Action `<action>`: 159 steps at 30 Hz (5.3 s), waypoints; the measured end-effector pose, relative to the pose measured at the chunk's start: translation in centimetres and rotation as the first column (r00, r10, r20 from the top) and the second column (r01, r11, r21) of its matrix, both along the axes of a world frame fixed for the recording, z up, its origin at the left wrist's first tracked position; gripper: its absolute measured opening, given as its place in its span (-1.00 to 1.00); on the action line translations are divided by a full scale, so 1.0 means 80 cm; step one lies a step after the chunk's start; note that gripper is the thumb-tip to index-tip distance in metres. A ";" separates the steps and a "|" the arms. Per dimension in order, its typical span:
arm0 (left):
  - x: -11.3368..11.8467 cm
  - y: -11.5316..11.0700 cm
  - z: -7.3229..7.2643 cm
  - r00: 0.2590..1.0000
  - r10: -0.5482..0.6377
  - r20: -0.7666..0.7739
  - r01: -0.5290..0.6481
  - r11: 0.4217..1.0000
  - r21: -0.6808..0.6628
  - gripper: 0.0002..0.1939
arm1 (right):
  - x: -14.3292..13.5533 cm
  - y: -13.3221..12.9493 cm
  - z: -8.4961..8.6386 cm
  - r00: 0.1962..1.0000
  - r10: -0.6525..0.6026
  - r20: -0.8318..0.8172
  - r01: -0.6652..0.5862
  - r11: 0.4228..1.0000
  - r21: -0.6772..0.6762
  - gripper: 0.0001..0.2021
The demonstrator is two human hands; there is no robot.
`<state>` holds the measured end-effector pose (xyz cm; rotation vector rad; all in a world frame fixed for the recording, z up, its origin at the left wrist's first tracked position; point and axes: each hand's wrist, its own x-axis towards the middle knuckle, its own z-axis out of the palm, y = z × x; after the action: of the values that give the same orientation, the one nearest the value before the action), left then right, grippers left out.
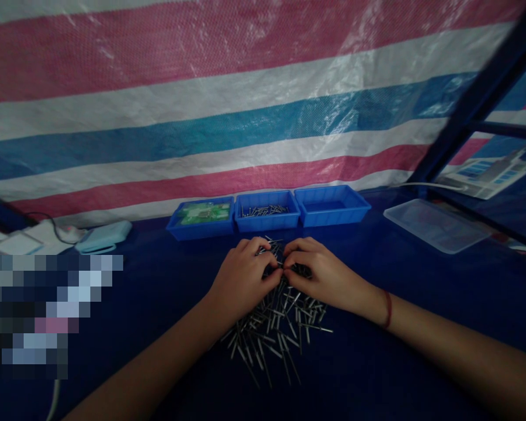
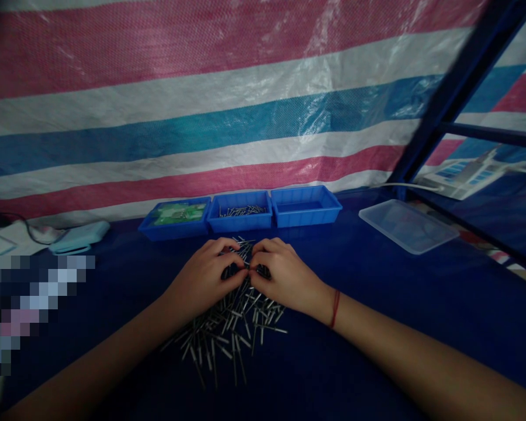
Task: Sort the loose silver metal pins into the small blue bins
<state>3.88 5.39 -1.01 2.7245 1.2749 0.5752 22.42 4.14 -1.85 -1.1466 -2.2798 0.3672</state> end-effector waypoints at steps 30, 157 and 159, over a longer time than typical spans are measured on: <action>-0.015 -0.014 0.015 0.886 0.169 0.432 -0.090 0.976 -0.198 -0.87 | -0.010 -0.011 0.016 0.914 -0.073 -0.399 0.051 0.997 -0.066 -0.90; -0.037 0.011 0.018 0.945 -0.304 -0.123 0.295 0.952 -0.082 -0.88 | 0.035 0.013 0.013 0.995 -0.100 -0.030 0.101 0.994 0.035 -0.86; -0.037 0.011 0.017 0.954 -0.278 -0.110 0.271 0.960 -0.073 -0.88 | 0.034 0.011 0.015 0.994 -0.100 -0.040 0.102 0.993 0.059 -0.87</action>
<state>0.90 6.25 0.35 2.8545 0.8903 0.3466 25.10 5.02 -0.67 -1.2091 -2.1762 0.2751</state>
